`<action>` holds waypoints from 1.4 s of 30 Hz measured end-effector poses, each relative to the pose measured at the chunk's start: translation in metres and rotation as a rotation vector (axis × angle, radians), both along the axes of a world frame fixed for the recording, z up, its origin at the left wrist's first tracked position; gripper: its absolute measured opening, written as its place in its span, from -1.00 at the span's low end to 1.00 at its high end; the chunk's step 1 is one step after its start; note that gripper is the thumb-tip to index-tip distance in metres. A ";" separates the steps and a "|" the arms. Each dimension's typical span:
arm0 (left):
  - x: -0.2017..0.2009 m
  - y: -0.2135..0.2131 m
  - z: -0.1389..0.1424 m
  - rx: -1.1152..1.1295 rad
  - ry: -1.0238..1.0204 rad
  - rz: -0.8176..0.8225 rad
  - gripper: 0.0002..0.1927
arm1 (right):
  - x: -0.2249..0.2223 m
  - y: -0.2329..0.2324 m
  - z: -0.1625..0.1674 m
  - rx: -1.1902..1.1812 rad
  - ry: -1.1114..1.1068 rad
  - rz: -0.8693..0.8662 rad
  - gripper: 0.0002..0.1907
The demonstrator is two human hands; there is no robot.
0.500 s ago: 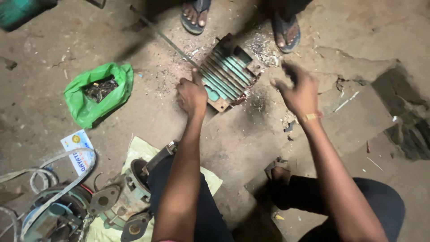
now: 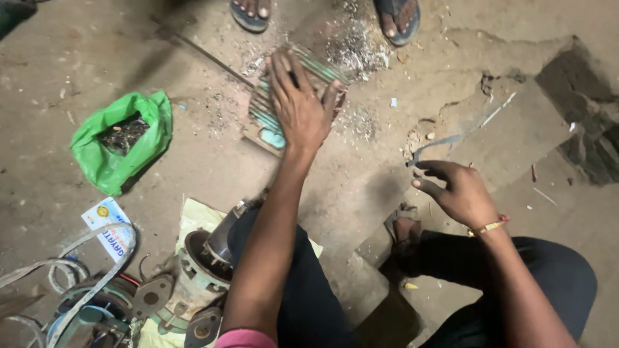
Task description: The person holds a cylindrical motor component while another person uses a metal rod to scrape or clean the interior. The camera wearer rotates the component to allow access to different sections during the cleaning process.
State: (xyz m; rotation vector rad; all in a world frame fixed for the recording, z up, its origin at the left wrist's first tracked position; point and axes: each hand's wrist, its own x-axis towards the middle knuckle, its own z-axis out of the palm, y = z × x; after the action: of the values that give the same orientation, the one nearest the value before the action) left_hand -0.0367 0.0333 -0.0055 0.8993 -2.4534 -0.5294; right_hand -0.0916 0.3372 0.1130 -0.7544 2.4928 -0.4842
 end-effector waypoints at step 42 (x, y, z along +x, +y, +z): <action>-0.055 0.164 -0.069 -0.058 0.160 -0.146 -0.33 | -0.137 -0.134 -0.174 -1.032 -0.302 -0.186 -0.38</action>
State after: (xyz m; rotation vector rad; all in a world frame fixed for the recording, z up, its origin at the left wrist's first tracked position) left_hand -0.0920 0.1977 -0.0746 0.6330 -2.3867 -0.5552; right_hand -0.2289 0.2033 -0.0611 -0.7015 1.9200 -1.8580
